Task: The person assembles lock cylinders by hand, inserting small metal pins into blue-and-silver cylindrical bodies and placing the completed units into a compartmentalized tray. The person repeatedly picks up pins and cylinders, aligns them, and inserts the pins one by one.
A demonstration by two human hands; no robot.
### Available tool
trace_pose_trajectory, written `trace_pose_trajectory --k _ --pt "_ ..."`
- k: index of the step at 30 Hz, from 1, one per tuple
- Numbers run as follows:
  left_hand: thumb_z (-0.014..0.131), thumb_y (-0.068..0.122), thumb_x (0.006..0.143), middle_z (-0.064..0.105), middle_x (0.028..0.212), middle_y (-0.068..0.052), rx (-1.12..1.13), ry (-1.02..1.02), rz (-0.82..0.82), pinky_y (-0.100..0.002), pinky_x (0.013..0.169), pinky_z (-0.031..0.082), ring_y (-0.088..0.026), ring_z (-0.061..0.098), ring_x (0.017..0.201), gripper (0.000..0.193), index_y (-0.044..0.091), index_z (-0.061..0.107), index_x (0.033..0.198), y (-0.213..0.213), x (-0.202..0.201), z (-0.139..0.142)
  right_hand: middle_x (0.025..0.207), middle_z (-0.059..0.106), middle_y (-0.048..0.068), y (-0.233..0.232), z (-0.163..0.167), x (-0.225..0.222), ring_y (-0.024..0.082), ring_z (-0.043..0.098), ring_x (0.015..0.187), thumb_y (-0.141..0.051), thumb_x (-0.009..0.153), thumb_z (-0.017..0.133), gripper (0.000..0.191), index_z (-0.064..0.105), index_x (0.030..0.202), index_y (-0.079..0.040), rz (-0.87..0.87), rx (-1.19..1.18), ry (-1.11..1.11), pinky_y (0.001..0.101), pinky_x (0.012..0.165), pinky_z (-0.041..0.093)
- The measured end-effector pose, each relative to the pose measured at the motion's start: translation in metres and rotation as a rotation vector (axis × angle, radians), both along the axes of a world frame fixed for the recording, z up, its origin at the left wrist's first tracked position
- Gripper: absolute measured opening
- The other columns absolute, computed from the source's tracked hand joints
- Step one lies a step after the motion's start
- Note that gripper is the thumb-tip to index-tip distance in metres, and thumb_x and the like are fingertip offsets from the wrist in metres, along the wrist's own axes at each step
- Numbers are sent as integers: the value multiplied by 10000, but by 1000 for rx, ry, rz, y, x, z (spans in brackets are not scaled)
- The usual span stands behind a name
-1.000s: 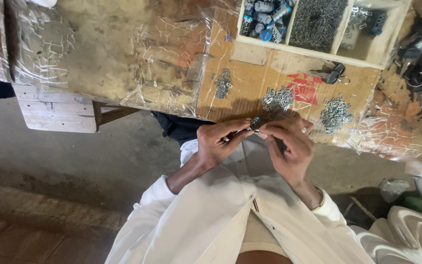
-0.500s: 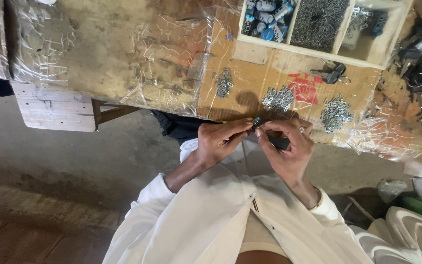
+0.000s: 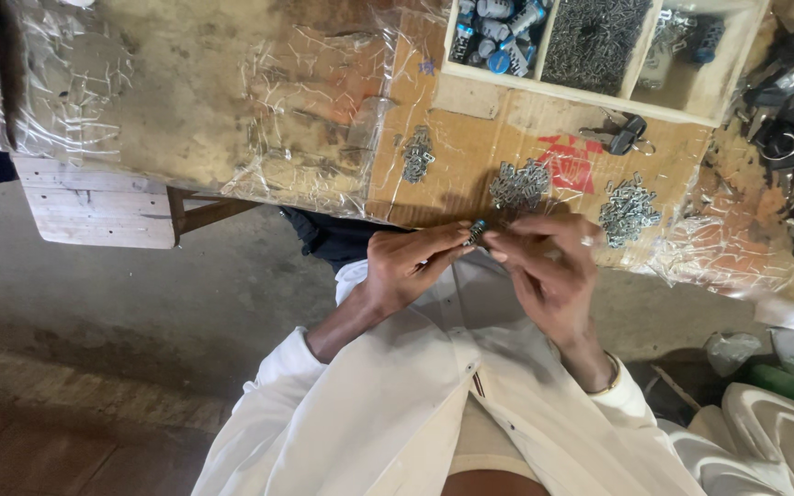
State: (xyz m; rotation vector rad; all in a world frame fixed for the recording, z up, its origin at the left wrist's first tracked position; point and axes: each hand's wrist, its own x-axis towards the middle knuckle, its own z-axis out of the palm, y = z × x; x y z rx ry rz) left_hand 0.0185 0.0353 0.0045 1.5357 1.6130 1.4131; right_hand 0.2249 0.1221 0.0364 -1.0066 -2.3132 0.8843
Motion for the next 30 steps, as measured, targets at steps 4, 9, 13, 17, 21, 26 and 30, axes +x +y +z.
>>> trace_pose_trajectory --k 4,9,13,17,21,26,30 --pt "867 45 854 777 1118 -107 -79 -121 47 -240 665 645 -137 790 835 265 23 760 1095 -1 3 -2 1343 610 66 -1 -8 12 287 456 1259 -313 788 902 378 806 1125 -173 -10 250 -113 490 1085 260" --pt "856 36 866 777 1131 -110 -109 -212 52 -227 647 641 -119 780 818 261 21 756 1107 -2 5 -5 1168 715 -77 -7 -21 16 201 556 1171 -222 819 935 230 809 1009 -251 1 361 21 426 1142 235" --pt "858 34 870 774 1132 -107 -100 -188 57 -236 679 650 -125 781 850 269 25 753 1118 -2 5 -5 1041 759 13 -10 -16 11 181 680 1025 -57 844 863 216 788 1035 -124 -49 43 128 334 956 461" --pt "866 38 859 782 1122 -96 -121 -150 62 -234 656 641 -128 785 828 272 26 759 1108 -2 5 -2 1042 757 86 -11 -1 -9 207 675 973 68 865 803 252 775 1091 -41 -48 -70 183 307 802 544" --pt "842 16 862 778 1122 -91 -91 -66 40 -261 723 654 -165 795 886 269 24 753 1116 -2 3 2 1038 757 54 -11 9 -27 169 709 951 38 881 830 273 723 1117 -46 -141 -159 260 301 827 566" --pt "817 -7 874 772 1123 -88 19 106 5 -297 772 658 -205 796 944 237 40 758 1099 0 1 5 887 750 -5 -6 17 -29 121 676 826 -59 775 888 321 705 1039 -66 -108 36 56 385 869 411" --pt "823 9 882 767 1141 -90 47 116 -58 -305 773 656 -205 788 947 235 55 756 1103 -1 -3 7 993 762 -31 10 26 -19 91 692 897 -189 846 884 354 726 1147 -91 -10 -138 -44 290 926 411"
